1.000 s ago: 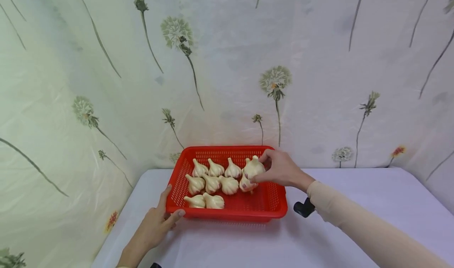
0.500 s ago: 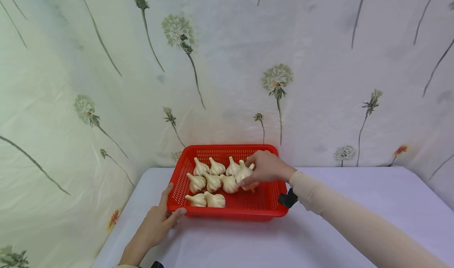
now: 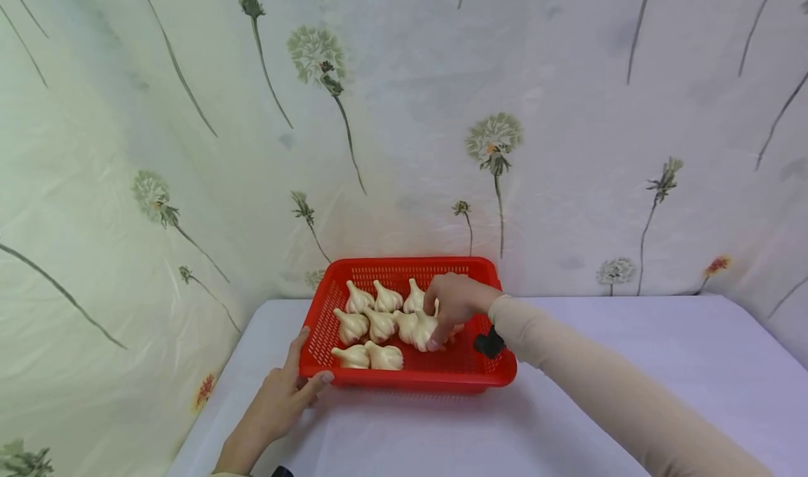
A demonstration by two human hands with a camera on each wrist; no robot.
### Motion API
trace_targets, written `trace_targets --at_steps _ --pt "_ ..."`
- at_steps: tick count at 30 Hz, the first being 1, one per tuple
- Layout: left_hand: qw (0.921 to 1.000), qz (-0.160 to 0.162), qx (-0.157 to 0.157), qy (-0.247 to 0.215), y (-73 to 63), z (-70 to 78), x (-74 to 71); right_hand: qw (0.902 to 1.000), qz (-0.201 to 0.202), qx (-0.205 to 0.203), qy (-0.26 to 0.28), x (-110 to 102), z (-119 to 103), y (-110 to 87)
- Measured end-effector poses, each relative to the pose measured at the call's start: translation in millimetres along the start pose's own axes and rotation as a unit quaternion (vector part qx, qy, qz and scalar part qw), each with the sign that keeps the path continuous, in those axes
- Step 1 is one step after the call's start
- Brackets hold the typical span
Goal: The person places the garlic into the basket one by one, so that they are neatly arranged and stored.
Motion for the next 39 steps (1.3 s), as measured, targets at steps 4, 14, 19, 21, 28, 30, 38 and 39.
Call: trace_targets --at_steps 4,14,19,21,28,30,38,39 --pt "1.0000 0.003 0.004 0.003 0.5 -0.3 -0.4 0.9993 -0.017 0.001 -0.032 11 -1 5.0" --pt "0.9998 0.011 0.011 0.008 0.6 -0.9 -1.9 0.9978 -0.053 0.031 -0.023 30 2 8.6" --pt "0.9998 0.012 0.017 0.005 0.5 -0.7 -2.4 0.9974 -0.064 0.032 -0.009 39 6 8.0" --pt "0.9998 0.011 0.015 0.005 0.7 -1.5 -1.9 0.9973 -0.068 0.027 -0.002 42 7 7.7" --pt "0.9999 0.003 0.009 0.005 1.2 -1.0 0.1 0.9973 -0.061 0.038 0.017 48 16 5.5" --pt "1.0000 0.000 0.003 0.006 1.1 -0.6 0.1 0.9977 -0.056 0.037 0.014 47 16 5.0" --pt "1.0000 -0.003 -0.006 0.005 -0.2 0.4 -0.9 0.9986 -0.039 0.015 -0.033 46 9 2.0" --pt "1.0000 -0.003 -0.007 0.005 -0.5 0.0 -0.8 0.9984 -0.037 0.010 -0.042 46 7 1.7"
Point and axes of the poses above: each hand's wrist, its own y-axis towards the middle knuckle, its own x-axis out of the palm, z = x × y, the point moved 9 cm from there along y, towards the middle knuckle, and after that the axes turned 13 degrees about z, right-handed, at the moved point
